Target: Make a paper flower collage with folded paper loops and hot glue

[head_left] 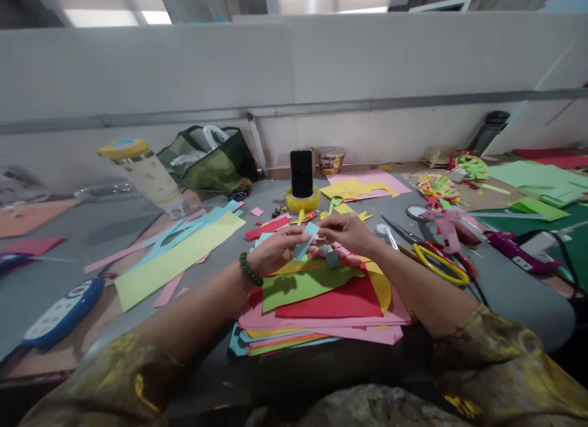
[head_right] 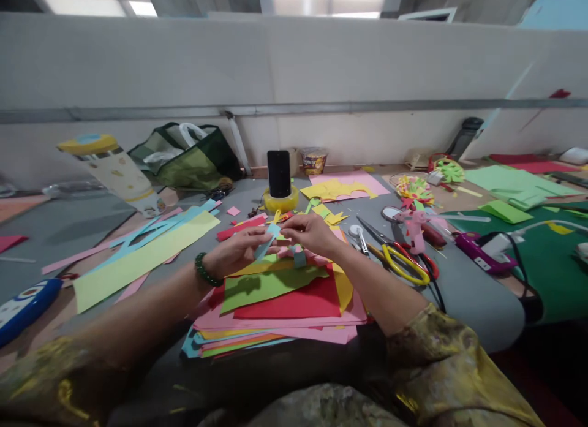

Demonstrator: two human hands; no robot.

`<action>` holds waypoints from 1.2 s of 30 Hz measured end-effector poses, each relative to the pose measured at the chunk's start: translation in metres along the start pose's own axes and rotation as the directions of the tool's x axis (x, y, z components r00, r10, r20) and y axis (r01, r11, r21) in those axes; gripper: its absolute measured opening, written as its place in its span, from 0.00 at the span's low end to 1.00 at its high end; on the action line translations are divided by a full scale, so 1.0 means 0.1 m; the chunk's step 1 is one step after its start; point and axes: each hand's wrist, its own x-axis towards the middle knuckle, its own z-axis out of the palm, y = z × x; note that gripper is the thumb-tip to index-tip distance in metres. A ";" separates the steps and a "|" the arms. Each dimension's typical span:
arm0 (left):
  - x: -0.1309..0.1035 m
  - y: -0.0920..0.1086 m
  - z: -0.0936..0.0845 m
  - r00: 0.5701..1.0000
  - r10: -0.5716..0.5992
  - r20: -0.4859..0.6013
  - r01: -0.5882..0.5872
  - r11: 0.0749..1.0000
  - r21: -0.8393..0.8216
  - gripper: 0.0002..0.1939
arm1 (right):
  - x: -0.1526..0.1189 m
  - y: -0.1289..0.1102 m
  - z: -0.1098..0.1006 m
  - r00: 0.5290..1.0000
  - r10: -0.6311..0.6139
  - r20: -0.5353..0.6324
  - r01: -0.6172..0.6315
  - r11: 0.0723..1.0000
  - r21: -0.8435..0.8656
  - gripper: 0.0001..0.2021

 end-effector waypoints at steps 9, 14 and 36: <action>0.15 -0.15 0.05 0.998 -0.041 0.037 0.041 0.999 -0.007 0.17 | 0.14 0.06 -0.23 0.874 0.058 -0.482 0.059 0.973 0.224 0.18; 0.10 -0.11 -0.03 0.977 -0.172 -0.127 0.179 0.983 0.042 0.08 | 0.21 0.15 -0.59 0.580 0.035 -0.814 0.110 0.987 0.121 0.11; -0.22 0.15 0.01 0.956 -0.278 0.096 0.090 0.588 0.804 0.17 | -1.05 -0.49 -1.23 0.756 0.493 -0.431 -0.538 0.093 -0.838 0.25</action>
